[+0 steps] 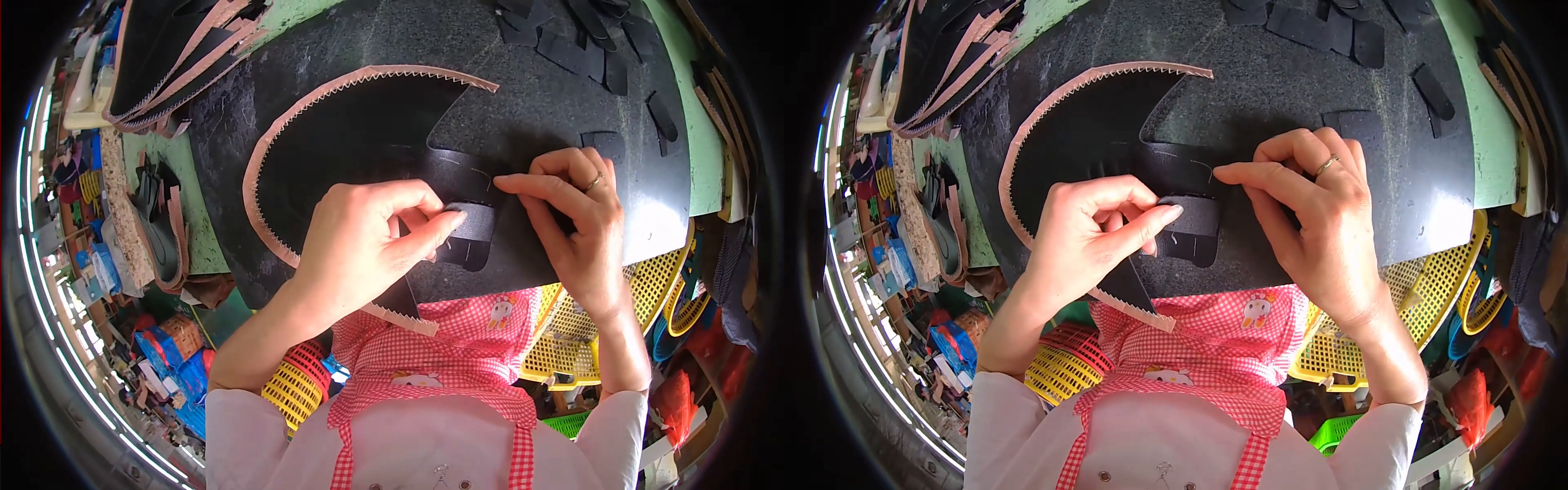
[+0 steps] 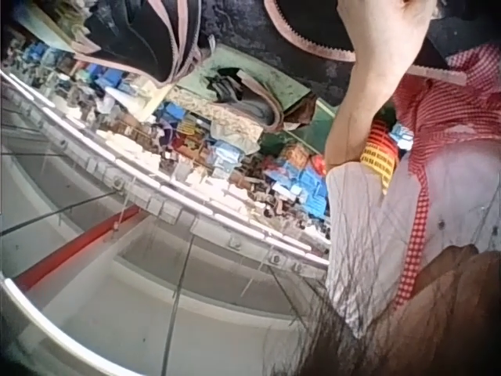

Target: Attaching small reinforcement tabs to shoe upper components at a factory workbench.

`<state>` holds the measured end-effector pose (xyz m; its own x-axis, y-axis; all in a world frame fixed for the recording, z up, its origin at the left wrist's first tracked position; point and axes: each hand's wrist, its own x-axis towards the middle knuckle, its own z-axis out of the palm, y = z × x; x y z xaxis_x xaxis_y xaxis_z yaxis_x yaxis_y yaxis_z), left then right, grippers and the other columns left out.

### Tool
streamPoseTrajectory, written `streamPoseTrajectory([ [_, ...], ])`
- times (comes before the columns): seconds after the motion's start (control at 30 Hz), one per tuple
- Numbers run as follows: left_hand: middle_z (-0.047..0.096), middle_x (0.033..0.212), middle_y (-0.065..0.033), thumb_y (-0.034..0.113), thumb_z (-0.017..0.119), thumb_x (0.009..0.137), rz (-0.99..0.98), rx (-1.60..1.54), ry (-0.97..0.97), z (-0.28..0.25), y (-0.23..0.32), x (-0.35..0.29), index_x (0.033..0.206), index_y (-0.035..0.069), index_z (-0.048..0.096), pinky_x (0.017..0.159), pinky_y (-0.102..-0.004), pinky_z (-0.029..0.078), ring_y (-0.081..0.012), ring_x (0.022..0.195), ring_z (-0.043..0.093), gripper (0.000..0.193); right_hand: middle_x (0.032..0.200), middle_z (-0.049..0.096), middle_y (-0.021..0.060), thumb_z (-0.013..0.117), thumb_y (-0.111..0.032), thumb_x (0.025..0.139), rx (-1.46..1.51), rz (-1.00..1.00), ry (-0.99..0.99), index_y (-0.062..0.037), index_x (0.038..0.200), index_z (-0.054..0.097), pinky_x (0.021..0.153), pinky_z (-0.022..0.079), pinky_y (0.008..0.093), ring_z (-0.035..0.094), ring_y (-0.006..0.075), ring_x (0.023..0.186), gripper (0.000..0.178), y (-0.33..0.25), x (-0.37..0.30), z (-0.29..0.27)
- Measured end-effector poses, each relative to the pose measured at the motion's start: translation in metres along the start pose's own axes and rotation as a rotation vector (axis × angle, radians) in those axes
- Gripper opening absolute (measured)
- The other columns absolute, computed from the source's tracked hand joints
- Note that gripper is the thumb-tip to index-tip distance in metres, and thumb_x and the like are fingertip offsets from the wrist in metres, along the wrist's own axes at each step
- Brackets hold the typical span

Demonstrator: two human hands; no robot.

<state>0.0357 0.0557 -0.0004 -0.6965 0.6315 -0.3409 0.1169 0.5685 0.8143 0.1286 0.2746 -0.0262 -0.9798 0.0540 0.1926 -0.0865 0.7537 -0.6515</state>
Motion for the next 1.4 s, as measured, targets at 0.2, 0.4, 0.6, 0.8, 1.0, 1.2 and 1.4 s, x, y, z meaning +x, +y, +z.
streamPoseTrajectory([
  [0.2,0.069,0.065,0.0003,0.008,0.077,0.093,0.002,0.013,0.026,0.003,0.000,0.000,0.084,0.001,0.074,0.045,-0.0169,0.033,0.0035,0.052,0.054,0.012,0.094,0.064,0.0012,0.075,-0.001,0.079,0.009,-0.002,0.025,-0.0150,0.099,0.080,0.083,0.042,0.0351,0.058,0.0218,0.088,0.025,0.001,-0.001,0.001],
  [0.4,0.070,0.066,-0.0014,0.009,0.077,0.093,0.046,0.063,0.042,0.005,-0.003,0.001,0.084,0.000,0.073,0.046,-0.0167,0.038,-0.0004,0.055,0.063,0.013,0.094,0.064,0.0017,0.075,-0.001,0.079,0.002,-0.002,0.026,-0.0147,0.099,0.080,0.084,0.042,0.0354,0.058,0.0218,0.088,0.025,0.001,0.000,0.002],
  [0.6,0.071,0.067,-0.0024,0.010,0.077,0.093,0.054,0.084,0.045,0.005,-0.002,0.001,0.084,0.001,0.073,0.045,-0.0174,0.040,-0.0022,0.055,0.065,0.014,0.094,0.064,0.0017,0.081,-0.008,0.077,0.005,0.011,0.037,-0.0145,0.098,0.079,0.086,0.042,0.0365,0.058,0.0226,0.090,0.022,-0.004,0.000,0.003],
  [0.8,0.069,0.065,-0.0014,0.010,0.078,0.091,0.097,0.144,0.076,0.007,-0.006,-0.001,0.082,0.002,0.071,0.044,-0.0197,0.040,-0.0029,0.052,0.063,0.015,0.095,0.064,-0.0010,0.084,-0.015,0.074,-0.084,0.033,0.014,-0.0161,0.091,0.077,0.086,0.042,0.0378,0.058,0.0219,0.090,0.019,-0.015,0.003,0.005],
  [1.0,0.057,0.066,-0.0032,0.022,0.089,0.075,0.236,0.497,0.195,-0.012,-0.003,-0.004,0.070,0.007,0.053,0.053,-0.0316,0.045,-0.0170,0.059,0.060,0.038,0.095,0.062,-0.0036,0.079,-0.011,0.068,-0.152,-0.096,-0.063,-0.0226,0.099,0.081,0.089,0.042,0.0383,0.058,0.0199,0.090,0.033,-0.020,-0.006,0.007],
  [1.2,0.042,0.159,-0.0157,0.044,0.089,0.063,0.445,0.661,-0.215,-0.040,-0.043,-0.058,0.148,0.018,0.055,0.122,-0.0641,0.022,-0.0401,0.150,0.035,0.095,0.098,0.061,0.0000,0.073,0.001,0.069,-0.184,-0.081,-0.152,-0.0219,0.107,0.080,0.090,0.043,0.0379,0.059,0.0205,0.091,0.045,-0.036,0.000,-0.004],
  [1.4,0.060,0.147,-0.0106,0.021,0.053,0.101,0.566,0.429,-0.044,-0.047,-0.086,-0.112,0.136,0.016,0.067,0.122,-0.0527,0.029,-0.0297,0.142,0.051,0.039,0.114,0.068,0.0078,0.068,0.012,0.081,0.014,0.156,0.095,-0.0095,0.112,0.077,0.080,0.052,0.0303,0.063,0.0180,0.088,0.038,-0.003,0.012,-0.030],
])
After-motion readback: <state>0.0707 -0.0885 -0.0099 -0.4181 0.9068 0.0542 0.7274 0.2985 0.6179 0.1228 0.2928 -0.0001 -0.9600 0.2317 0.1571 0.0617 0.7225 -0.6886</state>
